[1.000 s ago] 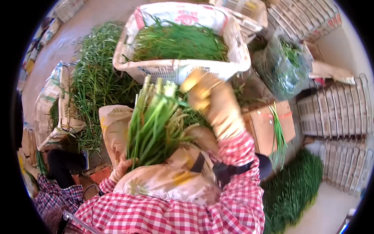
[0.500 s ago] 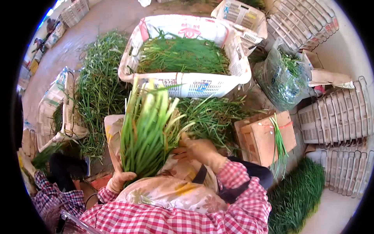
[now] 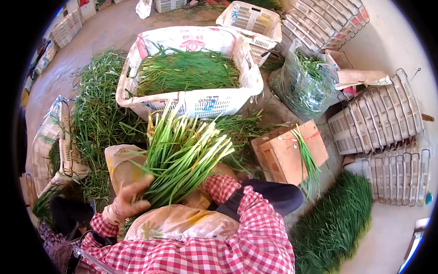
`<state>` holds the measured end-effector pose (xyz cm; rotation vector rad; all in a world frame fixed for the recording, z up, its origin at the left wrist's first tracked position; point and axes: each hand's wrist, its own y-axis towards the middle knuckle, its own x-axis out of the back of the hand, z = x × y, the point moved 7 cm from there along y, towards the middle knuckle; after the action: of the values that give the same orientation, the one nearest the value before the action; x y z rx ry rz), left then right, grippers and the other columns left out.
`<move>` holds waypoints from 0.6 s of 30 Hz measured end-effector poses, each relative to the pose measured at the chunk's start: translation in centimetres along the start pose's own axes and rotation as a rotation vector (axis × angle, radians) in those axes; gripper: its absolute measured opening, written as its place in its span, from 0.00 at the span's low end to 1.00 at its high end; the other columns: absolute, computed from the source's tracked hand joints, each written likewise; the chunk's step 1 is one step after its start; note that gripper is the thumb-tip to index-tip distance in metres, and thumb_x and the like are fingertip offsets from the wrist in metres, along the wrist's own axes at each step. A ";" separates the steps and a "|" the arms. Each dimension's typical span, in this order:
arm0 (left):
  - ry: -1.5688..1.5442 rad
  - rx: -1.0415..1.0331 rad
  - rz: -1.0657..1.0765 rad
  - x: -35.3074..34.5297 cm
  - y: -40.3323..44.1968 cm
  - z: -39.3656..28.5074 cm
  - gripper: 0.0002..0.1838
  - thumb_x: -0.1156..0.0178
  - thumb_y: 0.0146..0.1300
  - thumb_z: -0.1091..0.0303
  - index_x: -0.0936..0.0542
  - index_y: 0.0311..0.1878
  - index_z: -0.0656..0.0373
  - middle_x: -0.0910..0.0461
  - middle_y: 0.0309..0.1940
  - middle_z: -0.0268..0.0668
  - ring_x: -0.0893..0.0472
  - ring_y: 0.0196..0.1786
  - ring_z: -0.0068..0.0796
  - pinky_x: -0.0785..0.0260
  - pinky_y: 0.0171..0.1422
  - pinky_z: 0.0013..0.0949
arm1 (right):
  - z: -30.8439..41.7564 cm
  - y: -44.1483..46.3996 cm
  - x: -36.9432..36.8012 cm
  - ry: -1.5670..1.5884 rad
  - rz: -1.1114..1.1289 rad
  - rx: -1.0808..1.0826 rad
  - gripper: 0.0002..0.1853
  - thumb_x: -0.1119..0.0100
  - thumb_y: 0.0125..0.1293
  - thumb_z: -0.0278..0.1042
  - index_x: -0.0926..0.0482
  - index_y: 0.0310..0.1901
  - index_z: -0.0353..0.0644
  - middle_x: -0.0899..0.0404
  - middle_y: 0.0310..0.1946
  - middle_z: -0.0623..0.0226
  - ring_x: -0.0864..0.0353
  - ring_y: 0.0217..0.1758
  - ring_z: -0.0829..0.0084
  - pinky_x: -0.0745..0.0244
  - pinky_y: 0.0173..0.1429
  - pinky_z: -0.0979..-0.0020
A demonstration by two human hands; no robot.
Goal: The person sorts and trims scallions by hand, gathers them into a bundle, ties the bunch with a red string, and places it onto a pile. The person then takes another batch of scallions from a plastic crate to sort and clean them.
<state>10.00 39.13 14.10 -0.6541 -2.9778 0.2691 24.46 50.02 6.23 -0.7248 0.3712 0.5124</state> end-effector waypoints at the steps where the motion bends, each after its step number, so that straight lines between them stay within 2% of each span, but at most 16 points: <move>1: 0.121 0.006 -0.246 2.0 -0.8 1.0 0.32 0.39 0.61 0.65 0.38 0.66 0.63 0.31 0.61 0.41 0.31 0.62 0.33 0.41 0.67 0.38 | 0.0 0.0 0.1 0.003 0.001 0.003 0.22 0.57 0.67 0.51 0.30 0.53 0.41 0.29 0.46 0.62 0.32 0.45 0.69 0.36 0.46 0.65; 2: 0.180 -0.128 -0.433 3.1 -0.7 0.2 0.31 0.43 0.64 0.60 0.38 0.66 0.62 0.30 0.59 0.41 0.29 0.60 0.32 0.38 0.66 0.38 | 0.0 0.1 0.1 0.011 -0.006 0.006 0.21 0.56 0.67 0.50 0.29 0.52 0.41 0.29 0.44 0.63 0.31 0.43 0.70 0.37 0.45 0.66; 4: -0.256 -0.341 -0.553 3.1 2.0 -3.1 0.32 0.54 0.69 0.49 0.41 0.67 0.61 0.29 0.57 0.41 0.28 0.58 0.33 0.36 0.64 0.40 | 0.2 0.1 0.2 0.018 -0.006 0.012 0.19 0.55 0.67 0.47 0.28 0.50 0.41 0.28 0.42 0.64 0.31 0.40 0.72 0.37 0.42 0.68; 5: -0.362 -0.323 -0.513 4.1 2.6 1.0 0.31 0.53 0.68 0.48 0.38 0.66 0.61 0.29 0.57 0.41 0.26 0.57 0.32 0.35 0.63 0.38 | 0.3 0.0 0.4 0.018 -0.012 0.017 0.18 0.55 0.67 0.46 0.27 0.49 0.42 0.27 0.40 0.65 0.31 0.39 0.73 0.37 0.41 0.69; 7: -0.896 0.073 -0.463 2.4 2.7 8.2 0.31 0.50 0.67 0.48 0.36 0.65 0.61 0.28 0.57 0.41 0.27 0.57 0.32 0.35 0.63 0.35 | 0.3 -0.3 0.9 0.021 -0.024 0.020 0.16 0.54 0.67 0.44 0.26 0.47 0.42 0.27 0.38 0.67 0.31 0.36 0.75 0.37 0.38 0.71; 8: -1.033 0.208 -0.437 1.4 2.6 10.4 0.32 0.49 0.66 0.48 0.37 0.65 0.61 0.29 0.58 0.42 0.27 0.57 0.32 0.35 0.63 0.35 | 0.3 -0.6 1.3 0.023 -0.032 0.016 0.15 0.54 0.67 0.43 0.25 0.47 0.42 0.26 0.37 0.67 0.31 0.35 0.76 0.37 0.37 0.72; 13: -0.948 0.363 -0.096 -1.8 1.4 11.4 0.36 0.43 0.61 0.48 0.38 0.66 0.61 0.32 0.61 0.43 0.27 0.58 0.34 0.36 0.64 0.35 | 3.3 -2.8 6.7 -0.054 -0.164 0.055 0.11 0.51 0.67 0.37 0.22 0.42 0.42 0.24 0.30 0.71 0.30 0.28 0.81 0.38 0.30 0.77; 16: -0.891 0.396 -0.025 -2.2 0.1 10.9 0.38 0.40 0.59 0.48 0.38 0.66 0.61 0.33 0.63 0.43 0.27 0.58 0.36 0.36 0.65 0.35 | 8.1 -4.1 11.8 -0.260 -0.439 0.155 0.09 0.50 0.67 0.34 0.20 0.39 0.42 0.23 0.27 0.74 0.30 0.24 0.85 0.38 0.26 0.81; 18: -0.873 0.396 -0.013 -2.4 -0.5 10.9 0.40 0.38 0.57 0.48 0.38 0.66 0.61 0.34 0.64 0.44 0.27 0.59 0.37 0.36 0.65 0.35 | 12.0 -7.0 13.2 -0.249 -0.635 0.354 0.08 0.49 0.67 0.32 0.19 0.37 0.42 0.22 0.24 0.75 0.30 0.21 0.87 0.38 0.24 0.83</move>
<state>10.73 35.98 3.36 -0.5610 -3.4955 1.4251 40.92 58.13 11.82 -0.3940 -0.0150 -0.0699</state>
